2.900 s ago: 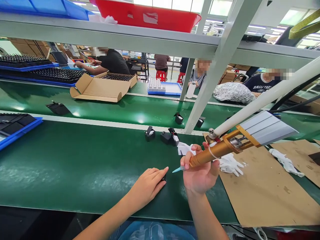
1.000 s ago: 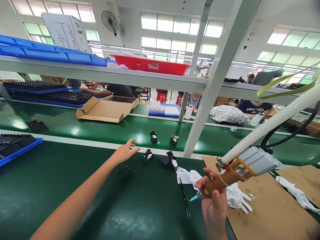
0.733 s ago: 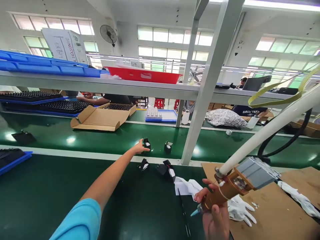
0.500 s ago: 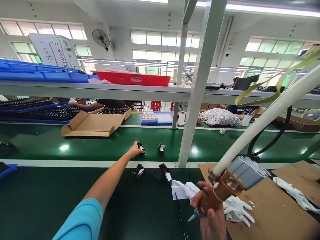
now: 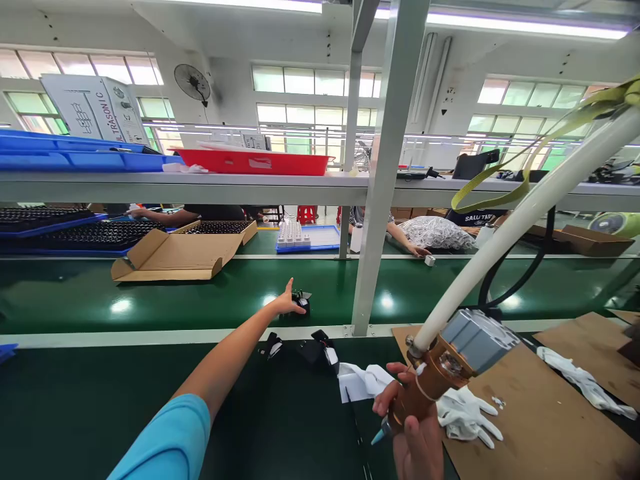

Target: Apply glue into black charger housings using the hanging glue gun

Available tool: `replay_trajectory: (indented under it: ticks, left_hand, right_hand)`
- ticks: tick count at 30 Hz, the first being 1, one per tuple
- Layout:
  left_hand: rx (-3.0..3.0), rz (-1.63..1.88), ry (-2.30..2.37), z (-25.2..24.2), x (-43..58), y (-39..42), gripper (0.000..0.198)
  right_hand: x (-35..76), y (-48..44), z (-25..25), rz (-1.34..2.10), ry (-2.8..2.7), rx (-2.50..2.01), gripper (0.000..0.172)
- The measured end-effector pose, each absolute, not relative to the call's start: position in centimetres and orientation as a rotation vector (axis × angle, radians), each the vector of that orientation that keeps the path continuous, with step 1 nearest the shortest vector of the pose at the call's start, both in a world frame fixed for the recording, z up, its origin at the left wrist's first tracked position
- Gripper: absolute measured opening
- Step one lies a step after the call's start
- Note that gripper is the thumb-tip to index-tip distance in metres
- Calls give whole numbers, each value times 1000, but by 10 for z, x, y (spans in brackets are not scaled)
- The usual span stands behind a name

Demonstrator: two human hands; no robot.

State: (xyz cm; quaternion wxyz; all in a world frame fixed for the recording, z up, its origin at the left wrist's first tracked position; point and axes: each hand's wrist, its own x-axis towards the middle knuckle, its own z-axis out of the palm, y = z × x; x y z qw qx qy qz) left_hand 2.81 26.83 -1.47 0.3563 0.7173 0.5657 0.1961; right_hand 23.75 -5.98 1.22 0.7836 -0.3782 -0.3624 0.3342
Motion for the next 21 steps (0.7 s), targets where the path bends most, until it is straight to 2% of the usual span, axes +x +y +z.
replay_trajectory:
  ticks: [2, 5, 6, 9, 11, 18, 21]
  left_hand:
    - [1859, 547, 1441, -17, 26, 270, 122]
    - [1875, 586, 1428, -20, 23, 271, 114]
    - [1883, 593, 1427, -20, 21, 271, 104]
    - [1911, 606, 1431, -19, 16, 271, 55]
    - [1920, 614, 1454, -17, 12, 270, 38]
    - [1849, 738, 1692, 1, -13, 256, 34]
    - [1808, 813, 1728, 27, -28, 245, 46]
  right_hand:
    - [237, -59, 11, 744, -762, -823, 47]
    - [237, -59, 8, 783, -737, -840, 49]
    - [237, -58, 7, 783, -740, -837, 49]
    - [237, -56, 4, 757, -770, -815, 47]
    - [237, -55, 3, 745, -786, -802, 46]
    - [240, -55, 2, 693, -838, -786, 44]
    - [242, -54, 5, 649, -888, -774, 39]
